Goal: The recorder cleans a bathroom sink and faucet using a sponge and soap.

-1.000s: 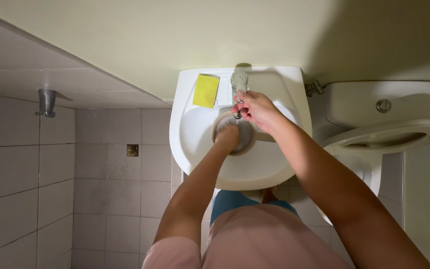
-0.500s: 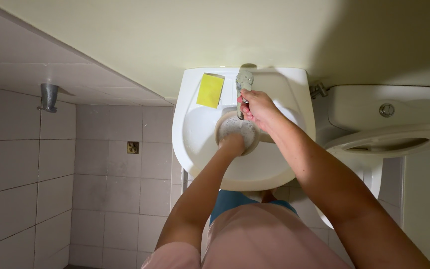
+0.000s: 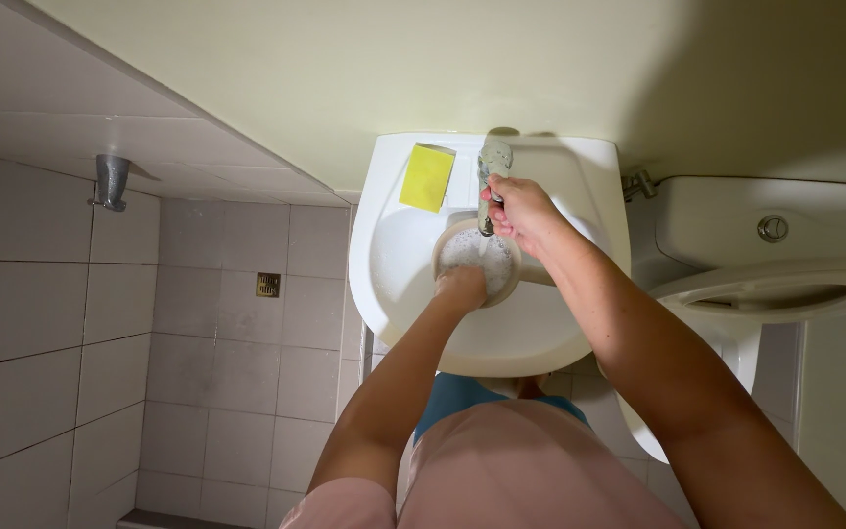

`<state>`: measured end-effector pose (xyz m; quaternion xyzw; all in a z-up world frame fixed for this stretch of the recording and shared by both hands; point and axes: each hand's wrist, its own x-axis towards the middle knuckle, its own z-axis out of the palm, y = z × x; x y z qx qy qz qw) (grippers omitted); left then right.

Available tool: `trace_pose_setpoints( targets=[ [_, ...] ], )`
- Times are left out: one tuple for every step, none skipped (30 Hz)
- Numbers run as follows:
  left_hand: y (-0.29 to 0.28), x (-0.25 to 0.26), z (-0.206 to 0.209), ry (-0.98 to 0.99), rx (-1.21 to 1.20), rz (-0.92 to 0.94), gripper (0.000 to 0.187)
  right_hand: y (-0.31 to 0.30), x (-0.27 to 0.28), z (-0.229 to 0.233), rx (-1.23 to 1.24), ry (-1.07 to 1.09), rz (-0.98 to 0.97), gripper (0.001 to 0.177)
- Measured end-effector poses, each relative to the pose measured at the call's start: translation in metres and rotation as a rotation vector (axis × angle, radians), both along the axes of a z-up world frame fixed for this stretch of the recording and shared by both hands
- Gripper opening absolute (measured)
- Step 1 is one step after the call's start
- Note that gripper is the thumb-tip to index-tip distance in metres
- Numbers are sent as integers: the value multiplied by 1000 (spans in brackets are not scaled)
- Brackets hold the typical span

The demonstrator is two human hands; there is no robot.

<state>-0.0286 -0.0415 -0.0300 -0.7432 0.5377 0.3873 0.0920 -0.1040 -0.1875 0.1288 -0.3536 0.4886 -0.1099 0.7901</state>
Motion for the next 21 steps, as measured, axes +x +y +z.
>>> trace_pose_setpoints(
  targets=[
    [1,-1,0,0,1,0,29,1,-1,1,1,0,0,31],
    [2,-1,-1,0,11,7,29,2,-1,1,-7,-1,0,31],
    [1,0,-1,0,21,15,29,1,0,3,-15,-2,-1,31],
    [1,0,-4,0,21,15,29,1,-1,-1,-15,-2,-1,31],
    [1,0,-7,-6,5,11,30,2,-2,-5,-13,-8,-4,31],
    [2,0,-10,-13,-11,8,30,2,-3,-10,-12,-14,-6,31],
    [2,0,-9,-12,-9,5,30,4,-8,-21,-10,-13,-9,31],
    [2,-1,-8,-16,4,-3,31,6,-13,-31,-47,44,49,34],
    [-1,0,-7,-23,11,-11,32,5,-17,-41,-90,99,107,36],
    [-7,2,-8,-24,8,-13,32,7,-23,-47,-93,98,105,36],
    [-8,4,-11,-14,21,-25,33,12,-29,-53,-314,185,194,43],
    [-11,5,-13,-3,33,-37,34,16,-36,-60,-534,271,282,50],
    [-8,11,-22,1,38,-46,34,24,-45,-57,-528,277,275,50],
    [-8,9,-31,9,23,-55,34,32,-54,-54,-835,402,297,46],
    [-17,1,-39,14,-3,-64,34,33,-62,-49,-1154,527,314,43],
    [-26,2,-51,19,-29,-72,35,34,-68,-56,-1159,533,305,43],
    [-25,-1,-65,29,-43,-81,35,42,-76,-63,-1027,632,527,48],
    [-25,-5,-78,39,-56,-90,35,50,-83,-70,-879,723,742,55],
    [-29,-6,-89,46,-75,-101,36,50,-87,-80,-874,729,733,55],
    [-33,-7,-101,52,-94,-111,36,50,-90,-90,-874,731,771,51],
    [-32,-8,-112,60,-108,-118,36,53,-93,-101,-870,730,813,48]
  ],
)
